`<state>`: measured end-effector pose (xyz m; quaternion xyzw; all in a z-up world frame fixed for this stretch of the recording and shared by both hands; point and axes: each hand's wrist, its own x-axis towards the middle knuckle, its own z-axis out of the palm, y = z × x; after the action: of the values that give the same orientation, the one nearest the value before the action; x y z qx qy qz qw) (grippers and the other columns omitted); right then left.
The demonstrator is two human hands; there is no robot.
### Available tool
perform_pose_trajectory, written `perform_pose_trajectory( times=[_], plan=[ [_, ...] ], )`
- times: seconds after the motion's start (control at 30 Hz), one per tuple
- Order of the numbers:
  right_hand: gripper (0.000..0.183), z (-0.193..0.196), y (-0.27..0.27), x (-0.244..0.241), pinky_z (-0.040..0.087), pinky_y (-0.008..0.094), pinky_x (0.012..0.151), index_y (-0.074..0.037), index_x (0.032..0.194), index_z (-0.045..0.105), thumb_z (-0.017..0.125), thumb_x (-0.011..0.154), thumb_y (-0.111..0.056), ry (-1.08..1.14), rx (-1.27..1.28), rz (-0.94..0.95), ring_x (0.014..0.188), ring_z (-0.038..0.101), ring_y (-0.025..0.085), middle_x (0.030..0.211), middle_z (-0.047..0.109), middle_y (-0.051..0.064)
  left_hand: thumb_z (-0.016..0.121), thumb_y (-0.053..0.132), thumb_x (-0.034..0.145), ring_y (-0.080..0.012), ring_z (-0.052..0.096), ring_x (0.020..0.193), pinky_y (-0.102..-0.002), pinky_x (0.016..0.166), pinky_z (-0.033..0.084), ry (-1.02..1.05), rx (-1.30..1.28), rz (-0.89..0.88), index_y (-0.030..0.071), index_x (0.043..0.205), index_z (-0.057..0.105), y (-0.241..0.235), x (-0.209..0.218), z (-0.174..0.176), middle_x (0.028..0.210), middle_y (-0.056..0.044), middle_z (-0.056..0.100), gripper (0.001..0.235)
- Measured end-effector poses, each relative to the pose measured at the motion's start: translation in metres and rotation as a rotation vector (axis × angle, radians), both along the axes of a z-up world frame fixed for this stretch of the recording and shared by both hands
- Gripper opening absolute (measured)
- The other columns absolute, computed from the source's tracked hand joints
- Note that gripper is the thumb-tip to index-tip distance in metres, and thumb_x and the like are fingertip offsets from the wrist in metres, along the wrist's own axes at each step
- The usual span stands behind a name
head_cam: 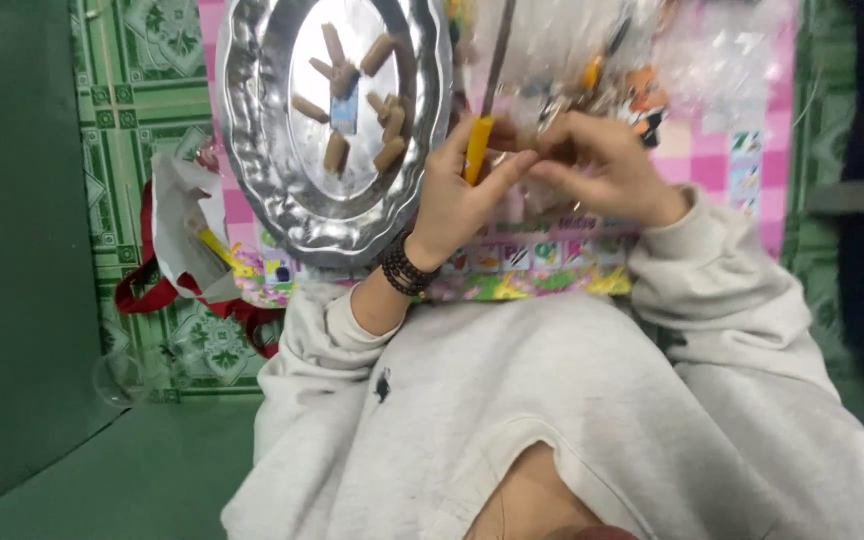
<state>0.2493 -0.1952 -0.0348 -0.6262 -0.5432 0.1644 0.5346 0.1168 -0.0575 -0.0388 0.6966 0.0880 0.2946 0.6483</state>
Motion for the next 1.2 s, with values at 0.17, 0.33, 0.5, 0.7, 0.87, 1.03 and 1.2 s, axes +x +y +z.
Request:
perform_pose_trajectory(
  times=[0.17,0.33,0.5,0.7,0.87,1.03,1.2],
  plan=[
    [0.008,0.005,-0.007,-0.028,0.044,0.027,0.049,0.001,0.087,0.064,0.065,0.091,-0.006,0.293,-0.064,-0.011,0.053,0.053,0.015,0.061,0.056,0.009,0.074,0.022,0.086,-0.0104,0.066,0.083,-0.022,0.067,0.055,0.081,-0.171,-0.149,0.009,0.107,0.063,0.010,-0.020,0.005,0.090,-0.008,0.071,0.026],
    [0.007,-0.024,-0.024,-0.040,0.047,0.022,0.049,0.001,0.095,0.058,0.060,0.094,-0.005,0.657,0.007,-0.211,0.057,0.054,0.010,0.069,0.056,0.008,0.070,0.024,0.090,-0.0041,0.044,0.034,-0.018,0.032,0.039,0.180,-0.550,-0.292,0.001,0.109,0.058,0.013,-0.017,0.011,0.084,-0.006,0.069,0.033],
    [0.007,-0.025,-0.034,-0.033,0.042,0.021,0.064,0.003,0.092,0.057,0.055,0.096,-0.003,0.643,0.190,-0.162,0.077,0.052,0.010,0.086,0.057,0.012,0.067,0.020,0.090,-0.0054,0.041,0.029,-0.017,0.028,0.030,0.198,-0.695,-0.259,-0.001,0.110,0.056,-0.010,-0.009,0.015,0.053,-0.004,0.054,0.031],
    [0.006,-0.016,-0.049,-0.022,0.048,0.030,0.070,0.004,0.088,0.058,0.059,0.093,0.001,0.513,0.066,-0.036,0.080,0.057,0.016,0.085,0.058,0.014,0.062,0.019,0.093,-0.0059,0.049,0.034,-0.016,0.033,0.040,0.152,-0.613,-0.121,0.005,0.111,0.057,-0.047,-0.016,-0.013,0.090,-0.006,0.062,0.023],
    [0.006,-0.002,-0.053,-0.040,0.048,0.027,0.071,0.004,0.097,0.060,0.058,0.094,-0.001,0.498,-0.014,-0.038,0.082,0.056,0.012,0.085,0.060,0.010,0.066,0.019,0.091,-0.0055,0.048,0.032,-0.016,0.029,0.036,0.154,-0.528,-0.063,0.002,0.106,0.059,-0.046,-0.030,-0.009,0.087,-0.005,0.062,0.023],
    [0.010,-0.009,-0.036,-0.054,0.046,0.026,0.067,0.002,0.102,0.059,0.056,0.096,-0.006,0.487,-0.044,-0.096,0.077,0.055,0.010,0.080,0.060,0.009,0.066,0.020,0.091,-0.0077,0.048,0.031,-0.017,0.031,0.040,0.161,-0.447,-0.091,0.005,0.105,0.063,-0.026,-0.037,-0.006,0.086,-0.007,0.064,0.021],
    [0.012,-0.006,-0.019,-0.059,0.044,0.026,0.067,0.001,0.102,0.060,0.055,0.097,-0.009,0.521,-0.084,-0.076,0.072,0.055,0.012,0.074,0.060,0.010,0.076,0.018,0.083,-0.0132,0.063,0.081,-0.023,0.060,0.056,0.199,-0.330,-0.029,0.002,0.107,0.065,-0.018,-0.044,-0.004,0.093,-0.013,0.064,0.031]
  ],
)
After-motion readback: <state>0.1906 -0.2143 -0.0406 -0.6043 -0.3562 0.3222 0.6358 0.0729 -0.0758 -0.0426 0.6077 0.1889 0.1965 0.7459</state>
